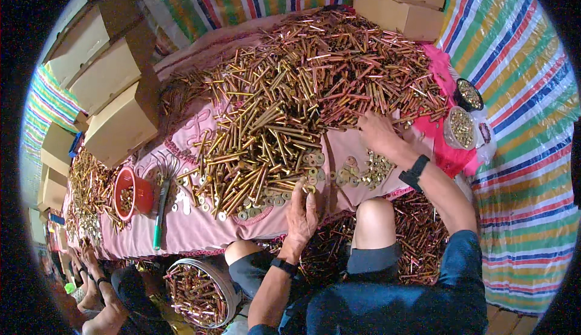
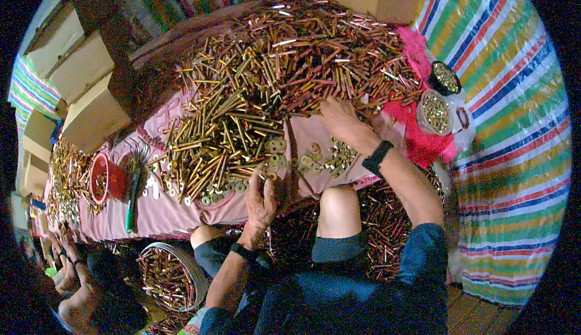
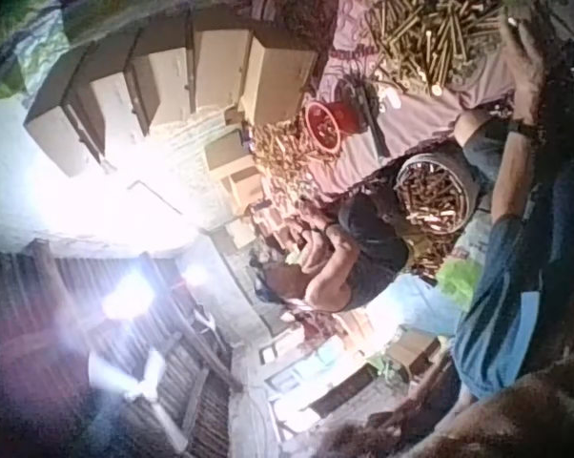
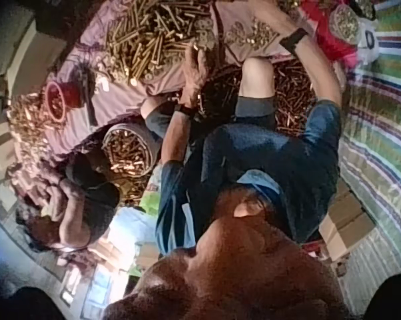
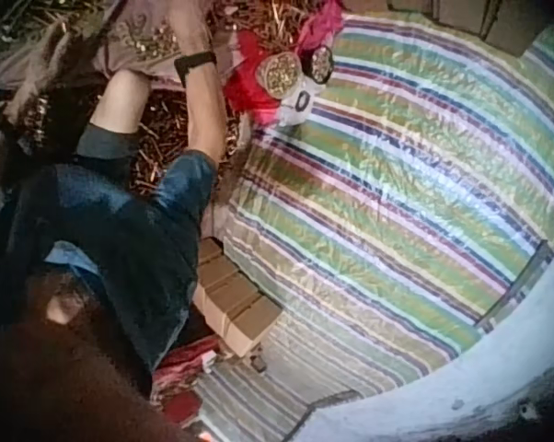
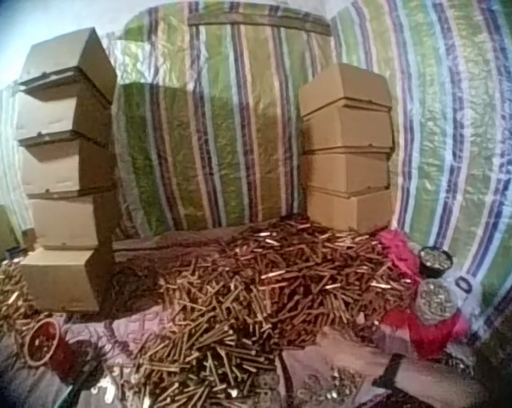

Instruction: Sorting and inspecting metal casings and washers on a work table in an assembly environment.

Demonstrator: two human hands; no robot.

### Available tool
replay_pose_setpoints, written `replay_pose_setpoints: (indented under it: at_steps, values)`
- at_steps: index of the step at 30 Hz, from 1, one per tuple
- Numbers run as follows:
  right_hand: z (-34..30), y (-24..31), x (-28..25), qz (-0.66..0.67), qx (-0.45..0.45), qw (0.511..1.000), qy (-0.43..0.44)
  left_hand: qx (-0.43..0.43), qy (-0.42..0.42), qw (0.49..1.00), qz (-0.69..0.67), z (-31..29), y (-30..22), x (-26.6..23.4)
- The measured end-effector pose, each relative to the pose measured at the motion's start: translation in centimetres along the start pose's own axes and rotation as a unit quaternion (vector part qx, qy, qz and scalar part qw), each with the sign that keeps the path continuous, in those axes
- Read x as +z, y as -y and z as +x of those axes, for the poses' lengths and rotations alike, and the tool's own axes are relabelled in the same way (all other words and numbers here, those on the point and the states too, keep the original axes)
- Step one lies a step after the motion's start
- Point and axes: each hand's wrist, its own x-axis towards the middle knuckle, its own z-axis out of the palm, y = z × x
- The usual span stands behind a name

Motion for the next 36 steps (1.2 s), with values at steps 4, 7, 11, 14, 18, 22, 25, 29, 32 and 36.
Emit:
replay_pose_setpoints:
  at_steps: [4, 7, 11, 14, 18, 22, 25, 29, 32, 36]
  values:
    - [-0.9, 3.5, -2.9, 0.412, 0.109, 0.902, -0.062, 0.051, -0.026, 0.997, 0.049, -0.3, 1.2, -0.2]
    - [-2.4, 6.0, -3.0, 0.577, 0.149, 0.797, -0.102, 0.051, -0.005, 0.997, 0.062, -0.4, 1.3, -0.4]
    - [-3.5, 7.1, -0.7, 0.415, 0.074, 0.902, -0.094, 0.048, -0.005, 0.998, 0.030, -0.1, 0.4, -0.2]
    - [-3.9, 6.5, -1.2, 0.308, 0.025, 0.950, -0.050, 0.081, -0.027, 0.996, 0.034, 0.3, 0.3, -0.4]
    - [-5.2, 5.6, -1.3, 0.151, -0.094, 0.982, -0.068, 0.083, -0.016, 0.996, 0.027, 0.1, 0.6, -0.7]
    - [-6.0, 6.5, -2.7, 0.138, -0.108, 0.980, -0.090, 0.086, -0.013, 0.995, 0.043, 0.3, 0.1, -0.7]
    - [-4.8, 7.7, -2.8, 0.379, 0.016, 0.925, -0.005, 0.073, -0.015, 0.997, 0.026, 0.3, -0.3, -0.5]
    - [-4.5, 11.9, -4.9, 0.641, 0.092, 0.761, -0.042, 0.099, -0.011, 0.994, 0.036, 0.5, -0.3, -0.9]
    - [-4.7, 15.4, -5.3, 0.689, 0.074, 0.718, -0.071, 0.098, -0.012, 0.995, 0.028, 0.3, 0.2, -0.9]
    - [-5.8, 17.2, -5.2, 0.629, 0.029, 0.776, -0.039, 0.079, 0.009, 0.996, 0.039, 0.2, 0.3, -0.8]
